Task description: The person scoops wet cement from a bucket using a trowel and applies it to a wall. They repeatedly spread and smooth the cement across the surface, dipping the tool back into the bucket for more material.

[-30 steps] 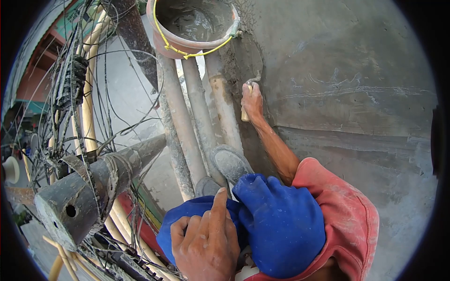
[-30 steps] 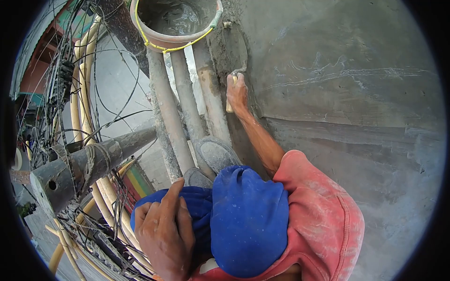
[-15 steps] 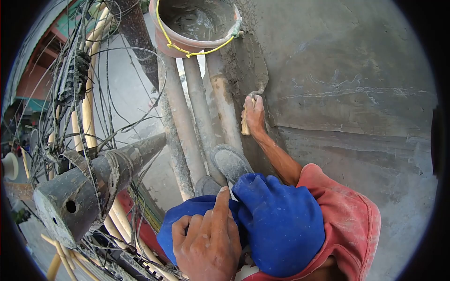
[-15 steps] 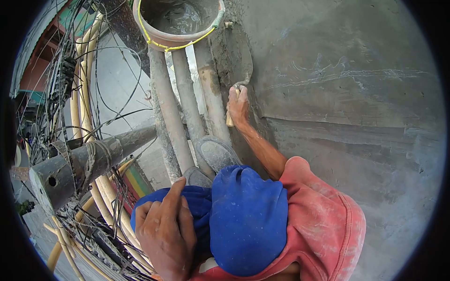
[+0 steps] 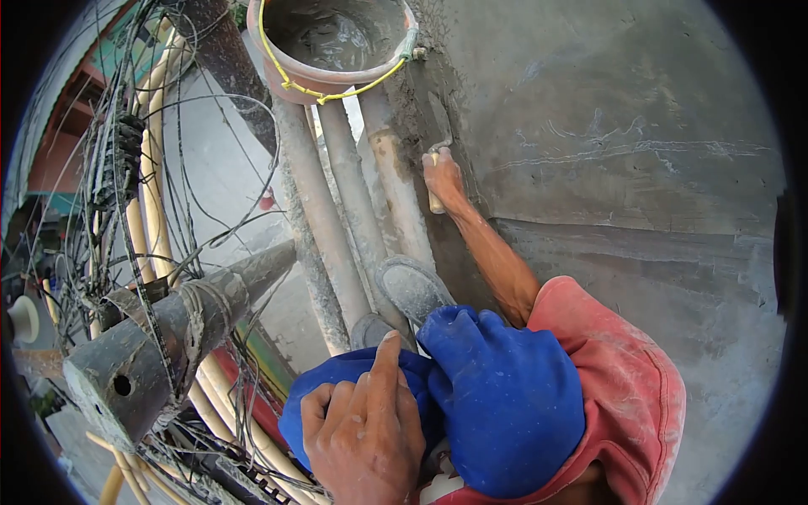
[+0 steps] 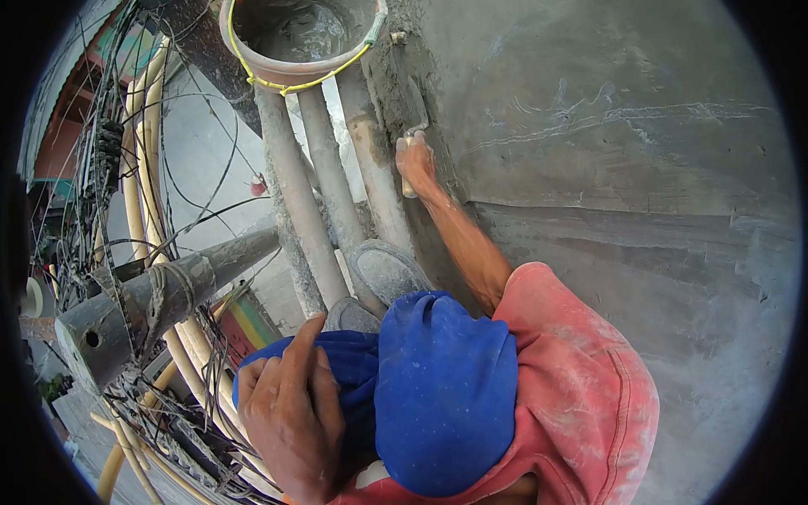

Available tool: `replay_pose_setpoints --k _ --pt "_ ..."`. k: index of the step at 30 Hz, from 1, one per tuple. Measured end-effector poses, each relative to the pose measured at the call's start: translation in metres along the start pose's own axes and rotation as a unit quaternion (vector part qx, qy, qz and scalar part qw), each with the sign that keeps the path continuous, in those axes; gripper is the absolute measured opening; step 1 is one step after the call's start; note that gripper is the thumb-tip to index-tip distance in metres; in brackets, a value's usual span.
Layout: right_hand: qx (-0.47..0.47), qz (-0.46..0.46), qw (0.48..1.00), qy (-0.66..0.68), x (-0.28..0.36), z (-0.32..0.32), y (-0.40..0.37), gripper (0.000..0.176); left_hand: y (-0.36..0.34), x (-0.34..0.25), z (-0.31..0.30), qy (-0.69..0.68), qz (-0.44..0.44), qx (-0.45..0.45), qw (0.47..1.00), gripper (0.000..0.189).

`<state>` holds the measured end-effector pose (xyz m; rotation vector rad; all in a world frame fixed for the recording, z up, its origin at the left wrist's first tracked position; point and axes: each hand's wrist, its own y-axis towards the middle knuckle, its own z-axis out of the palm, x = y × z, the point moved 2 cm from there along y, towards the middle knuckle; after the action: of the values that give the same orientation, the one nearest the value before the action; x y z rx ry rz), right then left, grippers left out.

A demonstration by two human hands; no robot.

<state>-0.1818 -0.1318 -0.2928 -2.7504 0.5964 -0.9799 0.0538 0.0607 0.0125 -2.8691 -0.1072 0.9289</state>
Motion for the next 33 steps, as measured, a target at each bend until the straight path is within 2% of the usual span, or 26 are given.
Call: replay_pose_setpoints --k 4,6,9,14,16,18,19,23,25,30,32,33 --pt "-0.048 -0.049 0.998 0.009 0.017 -0.032 -0.018 0.039 -0.002 0.000 -0.002 0.004 -0.006 0.006 1.000 0.030" --pt "-0.023 -0.024 0.999 0.028 0.016 -0.038 -0.024 0.040 -0.004 -0.003 -0.001 0.010 -0.006 0.002 1.000 0.030" --pt "-0.109 -0.054 0.992 0.020 0.018 -0.039 -0.032 0.039 -0.004 -0.002 0.000 0.017 -0.007 -0.005 1.000 0.031" --pt "-0.059 -0.056 0.990 0.118 0.022 -0.033 0.002 0.033 -0.004 0.004 0.001 -0.008 0.001 -0.008 1.000 0.030" --pt "-0.038 -0.046 0.986 0.153 0.022 -0.028 0.017 0.029 -0.004 0.006 0.003 -0.007 0.012 0.031 0.999 0.037" --pt "0.005 -0.040 0.980 0.193 0.023 -0.026 0.032 0.025 -0.002 0.006 0.002 -0.003 0.015 0.033 0.999 0.036" --pt "-0.004 -0.034 0.976 0.214 0.025 -0.027 0.034 0.026 -0.002 0.005 0.002 0.000 0.017 0.037 0.999 0.036" --pt "-0.046 -0.047 0.981 0.181 0.025 -0.030 0.020 0.028 -0.004 -0.001 -0.001 -0.007 0.001 0.000 1.000 0.030" --pt "-0.141 -0.079 0.980 0.112 0.023 -0.029 0.005 0.031 -0.006 0.001 -0.002 -0.015 0.001 -0.008 1.000 0.030" --pt "-0.116 -0.087 0.985 0.094 0.015 -0.024 -0.018 0.037 -0.008 0.001 0.000 -0.011 -0.004 -0.001 1.000 0.031" --pt "-0.034 -0.053 0.996 0.055 0.021 -0.019 -0.023 0.040 -0.007 0.000 0.000 -0.011 0.005 -0.004 1.000 0.032" --pt "-0.055 -0.059 0.996 0.031 0.015 -0.011 -0.016 0.039 -0.007 -0.001 0.000 -0.009 0.002 -0.003 1.000 0.031"
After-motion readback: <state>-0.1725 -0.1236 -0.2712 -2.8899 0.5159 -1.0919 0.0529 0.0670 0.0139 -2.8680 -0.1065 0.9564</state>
